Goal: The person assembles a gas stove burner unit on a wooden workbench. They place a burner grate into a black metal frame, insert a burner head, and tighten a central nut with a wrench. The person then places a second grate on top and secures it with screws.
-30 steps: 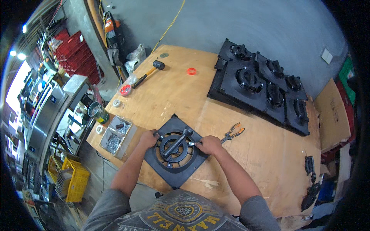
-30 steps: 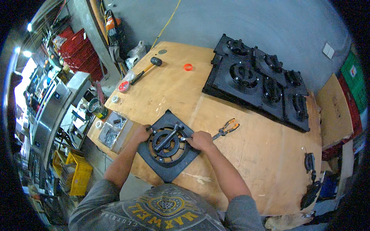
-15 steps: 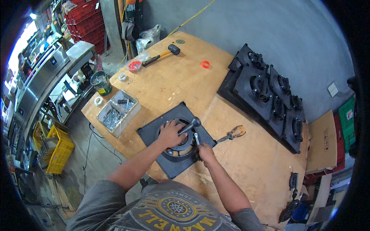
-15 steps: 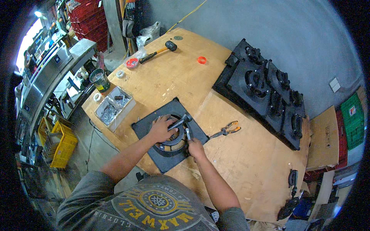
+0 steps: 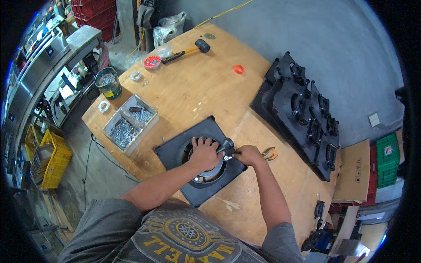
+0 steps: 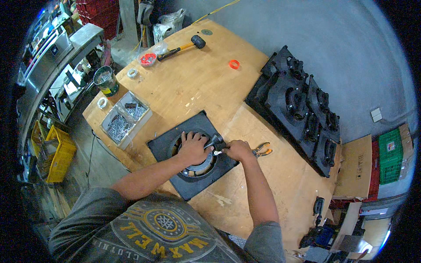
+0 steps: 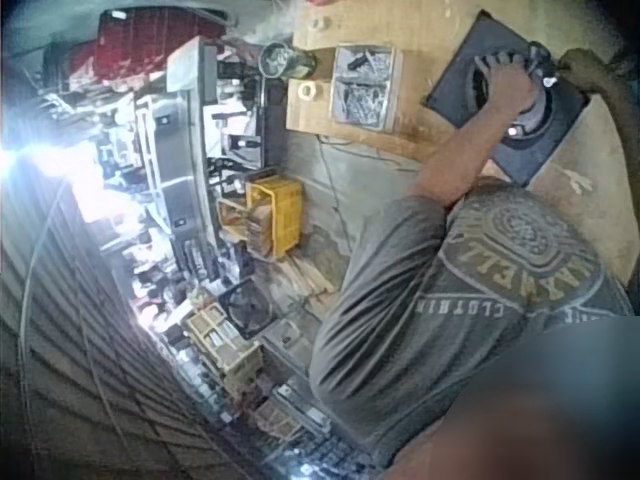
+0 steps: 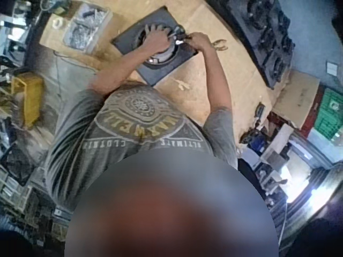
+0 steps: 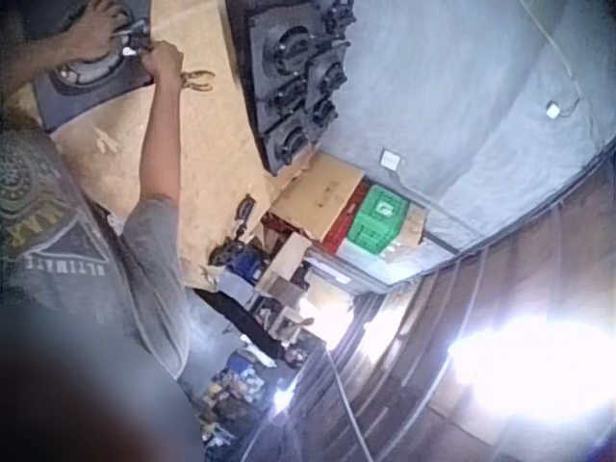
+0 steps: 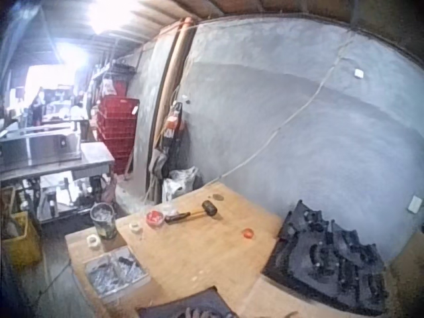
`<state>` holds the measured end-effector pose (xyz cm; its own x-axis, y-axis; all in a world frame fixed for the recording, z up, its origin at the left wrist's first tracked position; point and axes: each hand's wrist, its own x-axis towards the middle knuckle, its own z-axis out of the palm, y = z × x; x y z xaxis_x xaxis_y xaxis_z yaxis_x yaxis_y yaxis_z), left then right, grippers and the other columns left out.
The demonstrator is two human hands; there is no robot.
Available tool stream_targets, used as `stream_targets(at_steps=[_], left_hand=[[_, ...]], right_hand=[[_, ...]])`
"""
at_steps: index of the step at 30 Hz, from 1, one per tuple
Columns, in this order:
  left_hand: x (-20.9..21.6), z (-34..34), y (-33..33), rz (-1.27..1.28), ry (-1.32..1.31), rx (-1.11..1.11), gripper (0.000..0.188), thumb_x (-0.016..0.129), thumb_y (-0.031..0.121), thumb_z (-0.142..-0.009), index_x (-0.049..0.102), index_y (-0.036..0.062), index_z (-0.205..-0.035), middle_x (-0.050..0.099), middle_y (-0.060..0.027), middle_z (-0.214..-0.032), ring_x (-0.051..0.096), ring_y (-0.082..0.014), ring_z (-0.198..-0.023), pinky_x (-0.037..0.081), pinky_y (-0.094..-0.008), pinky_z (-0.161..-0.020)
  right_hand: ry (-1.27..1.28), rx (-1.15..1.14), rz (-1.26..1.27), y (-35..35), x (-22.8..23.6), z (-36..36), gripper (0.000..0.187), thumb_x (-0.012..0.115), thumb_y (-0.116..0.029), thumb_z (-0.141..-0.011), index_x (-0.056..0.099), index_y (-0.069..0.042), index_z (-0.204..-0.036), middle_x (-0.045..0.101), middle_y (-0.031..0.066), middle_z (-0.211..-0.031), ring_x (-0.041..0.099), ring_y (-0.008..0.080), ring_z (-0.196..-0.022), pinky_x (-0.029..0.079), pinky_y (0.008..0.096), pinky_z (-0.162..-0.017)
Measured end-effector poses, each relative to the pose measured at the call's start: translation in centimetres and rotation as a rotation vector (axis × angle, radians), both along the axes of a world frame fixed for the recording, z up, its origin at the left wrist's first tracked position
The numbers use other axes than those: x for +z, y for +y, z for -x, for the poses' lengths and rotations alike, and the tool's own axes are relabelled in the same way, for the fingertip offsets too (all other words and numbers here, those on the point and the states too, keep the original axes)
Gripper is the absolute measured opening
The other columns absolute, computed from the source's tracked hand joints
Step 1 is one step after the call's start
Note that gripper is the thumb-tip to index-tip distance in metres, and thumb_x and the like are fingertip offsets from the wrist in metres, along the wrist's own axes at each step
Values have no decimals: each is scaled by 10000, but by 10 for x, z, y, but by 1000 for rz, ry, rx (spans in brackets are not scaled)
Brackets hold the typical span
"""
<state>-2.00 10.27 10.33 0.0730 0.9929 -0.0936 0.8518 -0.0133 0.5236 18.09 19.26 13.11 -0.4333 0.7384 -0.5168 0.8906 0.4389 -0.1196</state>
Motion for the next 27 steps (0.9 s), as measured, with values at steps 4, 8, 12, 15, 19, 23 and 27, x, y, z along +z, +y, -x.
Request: stream_targets(at_steps=[4, 8, 12, 15, 19, 23, 27], left_hand=[[-17, 1, 0, -101, -27, -7, 502, 543, 453, -927, 620, 47, -1212, 528, -239, -1295, 365, -449, -1336, 199, -729, -1067], [-8, 5, 4, -34, -78, -34, 473, 550, 423, -931, 616, 47, -1212, 508, -238, -1335, 353, -443, -1356, 192, -742, -1063], [-5, 6, -1, -33, -73, -48, 458, 559, 401, -930, 610, 32, -1197, 517, -239, -1333, 381, -441, -1337, 213, -716, -1075], [-23, 3, 3, -213, -117, -41, 411, 564, 360, -931, 628, -9, -1100, 554, -229, -1248, 404, -419, -1308, 244, -652, -1098], [-22, 1, 3, -180, -146, -33, 407, 571, 344, -927, 626, -18, -1104, 559, -221, -1248, 415, -411, -1297, 268, -601, -1109], [-23, 1, 0, -193, -140, -21, 408, 571, 342, -928, 624, -17, -1113, 554, -226, -1261, 431, -412, -1283, 269, -594, -1110], [-23, 3, 4, -201, -163, 3, 412, 574, 348, -923, 628, -17, -1108, 564, -228, -1249, 448, -409, -1270, 271, -586, -1108]], right_hand=[[-6, -85, -35, -10, 1, 5, 417, 626, -497, -845, 752, -125, -983, 719, 158, -925, 681, 360, -904, 523, 441, -816], [39, -151, -48, -14, -3, 2, 401, 644, -473, -848, 747, -106, -973, 716, 167, -904, 682, 361, -890, 522, 446, -806], [119, -261, -50, -22, -12, -2, 418, 639, -472, -868, 739, -76, -958, 704, 199, -868, 680, 361, -877, 520, 443, -798], [106, -441, -37, -43, -25, -6, 426, 620, -458, -896, 725, -50, -957, 695, 223, -879, 682, 359, -867, 516, 438, -783], [139, -652, -145, -98, -56, 7, 461, 531, -454, -952, 676, -26, -1044, 685, 252, -958, 659, 429, -920, 509, 481, -801], [623, -1001, 44, -126, -98, 2, 436, 499, -371, -982, 644, 28, -1080, 672, 289, -985, 646, 442, -955, 497, 471, -818], [750, -1150, 316, -115, -55, 17, 357, 507, -308, -993, 623, 29, -976, 621, 128, -792, 575, 268, -714, 462, 383, -660]])
